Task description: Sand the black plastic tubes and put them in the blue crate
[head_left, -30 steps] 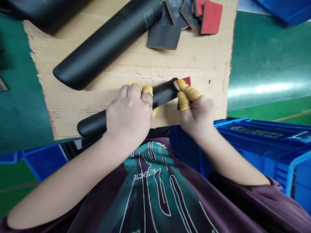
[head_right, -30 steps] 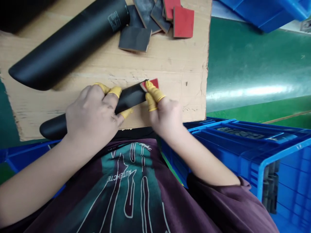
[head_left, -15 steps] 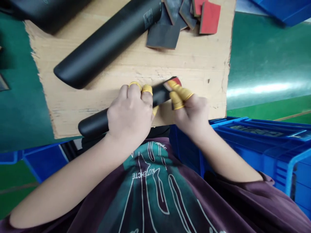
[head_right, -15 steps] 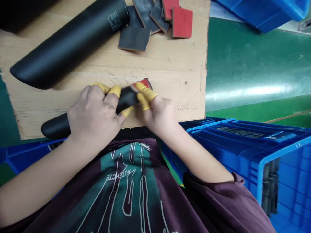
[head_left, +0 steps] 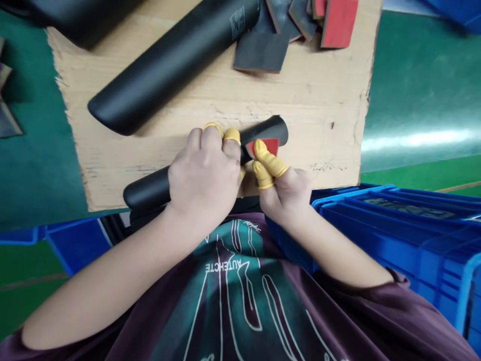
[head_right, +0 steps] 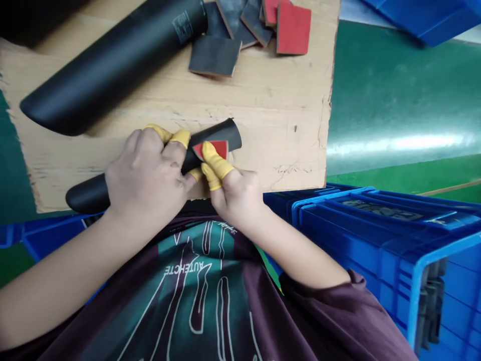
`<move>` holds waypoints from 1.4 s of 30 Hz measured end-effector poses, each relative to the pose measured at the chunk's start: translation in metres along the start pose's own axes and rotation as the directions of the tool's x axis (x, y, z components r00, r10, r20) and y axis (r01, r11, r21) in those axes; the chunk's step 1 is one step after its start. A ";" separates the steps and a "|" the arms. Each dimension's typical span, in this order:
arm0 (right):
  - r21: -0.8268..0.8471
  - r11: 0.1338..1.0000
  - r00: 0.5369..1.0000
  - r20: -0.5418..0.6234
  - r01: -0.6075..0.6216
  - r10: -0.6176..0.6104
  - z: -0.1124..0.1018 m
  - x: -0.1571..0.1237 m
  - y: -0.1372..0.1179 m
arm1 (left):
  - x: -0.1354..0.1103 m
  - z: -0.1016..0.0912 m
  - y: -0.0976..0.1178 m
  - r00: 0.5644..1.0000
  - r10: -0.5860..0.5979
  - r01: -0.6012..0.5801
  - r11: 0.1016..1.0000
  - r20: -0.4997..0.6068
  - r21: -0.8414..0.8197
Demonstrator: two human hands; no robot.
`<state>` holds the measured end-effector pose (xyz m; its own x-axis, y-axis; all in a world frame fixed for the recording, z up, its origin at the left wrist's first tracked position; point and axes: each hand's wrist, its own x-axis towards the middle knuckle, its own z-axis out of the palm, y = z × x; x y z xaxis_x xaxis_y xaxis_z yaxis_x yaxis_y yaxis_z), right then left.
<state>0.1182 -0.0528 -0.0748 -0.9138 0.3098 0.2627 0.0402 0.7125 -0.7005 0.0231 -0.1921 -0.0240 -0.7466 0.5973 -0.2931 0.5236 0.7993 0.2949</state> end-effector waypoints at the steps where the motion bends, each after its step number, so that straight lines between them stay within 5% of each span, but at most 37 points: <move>1: 0.004 1.000 0.999 0.034 -0.016 0.016 0.000 0.001 0.000 | 0.000 0.001 0.000 1.000 -0.004 0.004 1.000 -0.016 -0.006; 9: -0.008 1.000 1.000 -0.025 -0.003 0.003 0.000 0.011 -0.009 | 0.000 0.007 -0.001 0.994 0.038 -0.039 0.999 -0.101 0.001; 15: -0.026 0.988 0.988 -0.014 -0.155 0.155 -0.001 0.004 -0.014 | 0.001 0.009 -0.003 0.992 0.052 -0.053 0.999 -0.119 -0.012; 28: -0.007 0.996 0.994 0.071 -0.087 0.087 -0.006 0.008 -0.010 | -0.002 0.013 -0.007 0.971 0.132 -0.124 0.991 -0.200 0.053; 42: 0.058 0.988 0.990 -0.019 -0.140 0.142 -0.007 0.006 -0.014 | -0.003 0.013 -0.006 0.968 0.140 -0.121 0.988 -0.209 0.099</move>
<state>0.1149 -0.0566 -0.0592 -0.8910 0.4195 0.1735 0.1445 0.6244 -0.7676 0.0276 -0.1976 -0.0369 -0.7352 0.6758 -0.0525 0.6484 0.7237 0.2365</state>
